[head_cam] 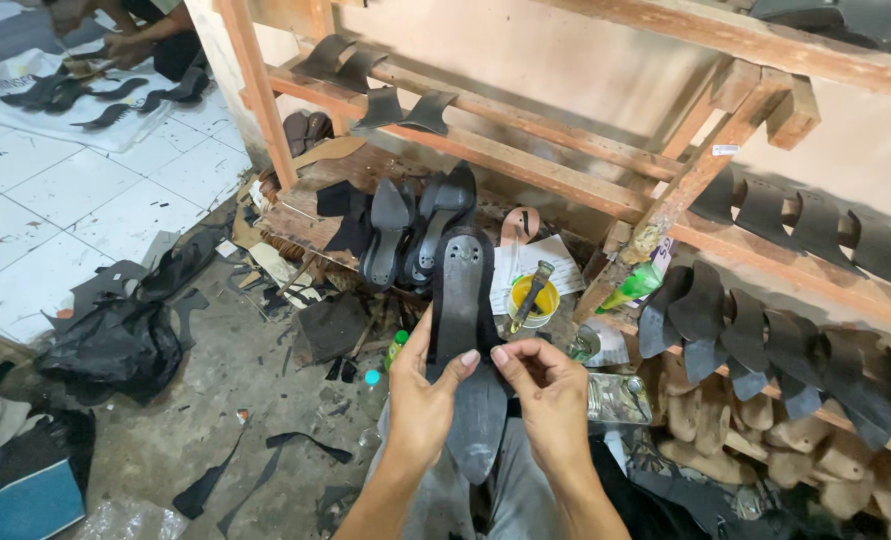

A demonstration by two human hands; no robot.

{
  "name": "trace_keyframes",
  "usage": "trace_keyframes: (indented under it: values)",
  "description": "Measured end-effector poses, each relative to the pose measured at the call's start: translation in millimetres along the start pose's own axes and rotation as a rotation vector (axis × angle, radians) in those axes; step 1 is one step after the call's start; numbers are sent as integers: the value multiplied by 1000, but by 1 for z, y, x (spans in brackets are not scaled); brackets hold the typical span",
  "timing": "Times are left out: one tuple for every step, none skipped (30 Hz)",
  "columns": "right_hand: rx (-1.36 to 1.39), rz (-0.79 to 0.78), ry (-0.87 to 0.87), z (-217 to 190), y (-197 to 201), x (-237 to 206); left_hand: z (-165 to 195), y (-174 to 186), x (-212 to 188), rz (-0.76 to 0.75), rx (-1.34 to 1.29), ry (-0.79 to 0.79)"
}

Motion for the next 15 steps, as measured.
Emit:
trace_keyframes:
  values:
    - [-4, -13, -20, -1, 1, 0, 3, 1, 0, -6, -8, -12]
    - [-13, -24, -48, -3, 2, 0, 6, 2, 0, -10, -15, -14]
    - [14, -61, -65, -5, 1, -2, 9, 3, -1, -26, -24, -7]
    - [43, -94, -78, -8, 0, -3, 11, 2, -2, -47, -34, -2]
    - [75, -121, -84, -12, -1, -2, 14, 0, 0, -76, -47, 0]
    - [78, -145, -83, -16, -1, -1, 18, -2, 2, -93, -55, -22]
    - [80, -169, -85, -21, -2, -2, 21, -3, 3, -107, -62, -41]
    - [83, -192, -89, -25, -2, -3, 25, -4, 4, -122, -67, -58]
    - [95, -207, -99, -29, -2, -4, 28, -5, 6, -144, -82, -67]
    - [106, -223, -108, -33, -2, -5, 30, -5, 7, -165, -98, -77]
    - [118, -240, -113, -37, -3, -6, 32, -6, 7, -187, -115, -89]
    - [141, -252, -133, -40, -3, -6, 31, -7, 8, -206, -141, -45]
    - [161, -266, -155, -43, -3, -7, 29, -7, 8, -222, -168, 0]
    - [182, -282, -178, -44, -3, -8, 26, -7, 8, -235, -192, 44]
    - [188, -299, -200, -45, -3, -8, 26, -7, 8, -255, -196, 31]
Point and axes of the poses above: each hand's wrist, its own x-axis towards the middle knuckle, its own y-axis out of the back of the hand, z = x × y, the point moved 6 cm from there along x, towards the middle knuckle, and after that the axes turned 12 degrees about z, right-handed, at the moved point
